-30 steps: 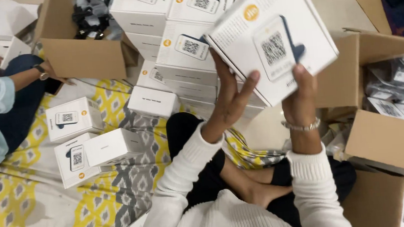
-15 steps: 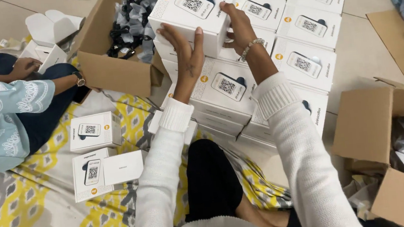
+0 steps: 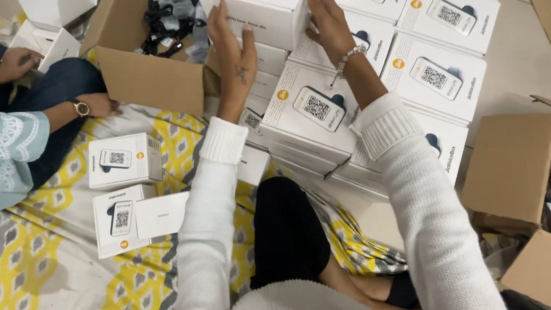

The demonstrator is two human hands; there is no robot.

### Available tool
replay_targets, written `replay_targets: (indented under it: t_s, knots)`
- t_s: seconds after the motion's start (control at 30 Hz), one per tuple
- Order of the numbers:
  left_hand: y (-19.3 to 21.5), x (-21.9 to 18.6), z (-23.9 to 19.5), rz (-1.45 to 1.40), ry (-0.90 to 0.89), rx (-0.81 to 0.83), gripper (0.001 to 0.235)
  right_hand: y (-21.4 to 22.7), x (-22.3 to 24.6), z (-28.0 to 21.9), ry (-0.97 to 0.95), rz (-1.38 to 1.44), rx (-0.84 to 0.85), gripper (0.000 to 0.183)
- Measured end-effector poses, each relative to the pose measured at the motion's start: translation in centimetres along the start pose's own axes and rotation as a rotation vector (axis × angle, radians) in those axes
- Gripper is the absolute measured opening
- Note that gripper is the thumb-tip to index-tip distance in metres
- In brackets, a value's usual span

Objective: The person unboxes voice box devices and packs them with QR code stickers and components into boxes.

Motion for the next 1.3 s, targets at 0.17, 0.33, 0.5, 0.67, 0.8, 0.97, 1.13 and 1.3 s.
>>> replay_targets:
  t_s: [0.17,0.33,0.5,0.67,0.8,0.97,1.13,1.3]
  knots:
    - [3.2,5.5,1.9,-0.247,0.159,-0.18,0.076,-0.8,0.7,-0.7,0.002,-0.033,0.067,0.087]
    - [3.7,4.9,2.3,-0.506,0.441,0.06,0.08,-1.6,1.4,-0.6,0.084,-0.092,0.078,0.085]
    - [2.9,7.3,2.1,-0.39,0.289,0.077,0.07,-1.5,-0.9,1.1,0.179,-0.129,0.036,0.075]
    - [4.9,6.9,0.7,-0.401,0.193,0.143,0.068,-2.0,-1.4,-0.9,0.476,-0.456,-0.215,0.061]
    - [7.8,12.7,-4.8,-0.106,0.24,0.134,0.065,-6.4,9.9,-17.6,0.628,-0.2,-0.231,0.039]
    - [10.4,27.0,-17.7,-0.019,0.326,0.167,0.05,-14.4,0.6,-29.2,0.374,-0.277,0.068,0.029]
    - [11.4,28.3,-27.3,-0.035,0.902,0.392,0.057,-21.0,-13.3,-25.2,0.249,-0.75,0.199,0.1]
    - [11.3,24.0,-28.8,-0.254,1.251,0.372,0.056,-23.0,-19.4,-21.6,0.064,-1.199,0.25,0.133]
Point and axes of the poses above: each hand's wrist, its own z-axis towards the middle knuckle, its own y-axis out of the back of the hand, x = y × z, the point moved 5 cm from there along z, towards the middle knuckle, and after that the axes turned 5 degrees about -y, right-handed, at the moved point
